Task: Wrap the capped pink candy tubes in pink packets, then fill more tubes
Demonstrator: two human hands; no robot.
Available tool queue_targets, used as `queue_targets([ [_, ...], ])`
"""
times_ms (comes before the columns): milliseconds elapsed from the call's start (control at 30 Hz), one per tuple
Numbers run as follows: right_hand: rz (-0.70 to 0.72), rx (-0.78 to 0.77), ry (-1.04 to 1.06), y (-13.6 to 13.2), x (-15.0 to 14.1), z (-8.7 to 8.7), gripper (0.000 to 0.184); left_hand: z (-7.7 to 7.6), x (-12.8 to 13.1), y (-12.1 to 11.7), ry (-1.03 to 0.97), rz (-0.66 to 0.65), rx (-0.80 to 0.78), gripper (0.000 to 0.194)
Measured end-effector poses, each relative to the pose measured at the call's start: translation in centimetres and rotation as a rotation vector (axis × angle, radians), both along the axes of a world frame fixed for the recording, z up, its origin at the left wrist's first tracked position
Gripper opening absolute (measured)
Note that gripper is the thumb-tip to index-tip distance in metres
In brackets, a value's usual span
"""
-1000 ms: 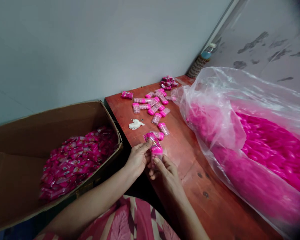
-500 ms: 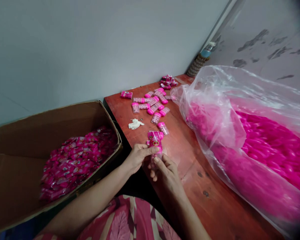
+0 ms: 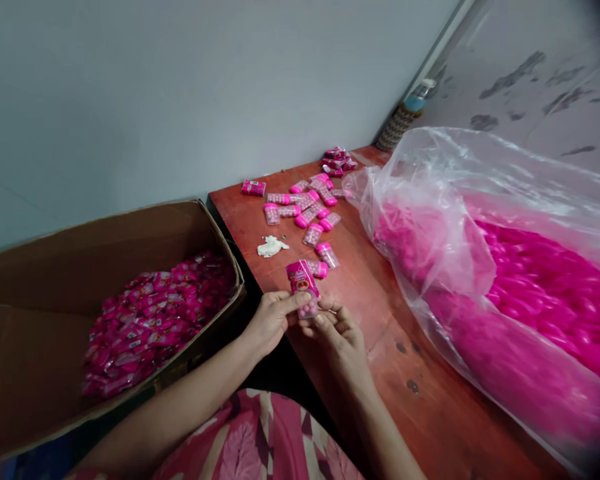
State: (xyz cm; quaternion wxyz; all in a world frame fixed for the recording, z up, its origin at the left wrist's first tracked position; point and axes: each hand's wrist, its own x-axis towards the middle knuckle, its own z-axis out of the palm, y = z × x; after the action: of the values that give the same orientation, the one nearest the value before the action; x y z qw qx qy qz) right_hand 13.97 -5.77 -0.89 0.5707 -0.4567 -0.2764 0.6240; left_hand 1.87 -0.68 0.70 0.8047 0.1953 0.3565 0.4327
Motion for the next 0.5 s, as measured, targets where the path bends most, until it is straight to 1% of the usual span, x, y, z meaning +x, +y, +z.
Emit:
queue_targets([
  [100,-0.017,0.034,-0.045,1.0,-0.4,0.0,0.018,0.2,0.0,-0.8,-0.021,-0.014,0.025,0.02],
  [167,-0.005,0.045,-0.087,1.6,-0.9,0.3,0.017,0.5,-0.6,-1.1,-0.015,-0.014,0.057,0.019],
  [200,0.009,0.041,-0.112,1.8,-1.0,0.6,0.017,0.7,-1.1,-1.2,-0.003,0.007,0.072,0.018],
  [233,0.026,0.034,-0.138,1.9,-1.0,0.9,0.018,0.9,-1.8,-1.2,0.012,0.054,0.085,0.016],
  [300,0.039,0.02,-0.184,2.1,-0.6,1.5,0.018,1.1,-3.5,-1.0,0.042,0.222,0.121,0.018],
  [367,0.008,0.015,-0.234,2.0,0.4,1.9,0.02,1.0,-5.0,-0.7,0.097,0.383,0.192,0.028],
  [400,-0.018,0.012,-0.261,2.0,1.0,1.9,0.021,0.6,-5.4,-0.5,0.165,0.403,0.244,0.034],
  [433,-0.041,0.008,-0.288,1.9,1.6,1.9,0.021,0.2,-5.4,-0.3,0.279,0.373,0.314,0.038],
  [500,-0.064,-0.007,-0.337,1.8,2.5,1.7,0.022,-1.0,-4.7,0.1,0.594,0.208,0.526,0.04],
])
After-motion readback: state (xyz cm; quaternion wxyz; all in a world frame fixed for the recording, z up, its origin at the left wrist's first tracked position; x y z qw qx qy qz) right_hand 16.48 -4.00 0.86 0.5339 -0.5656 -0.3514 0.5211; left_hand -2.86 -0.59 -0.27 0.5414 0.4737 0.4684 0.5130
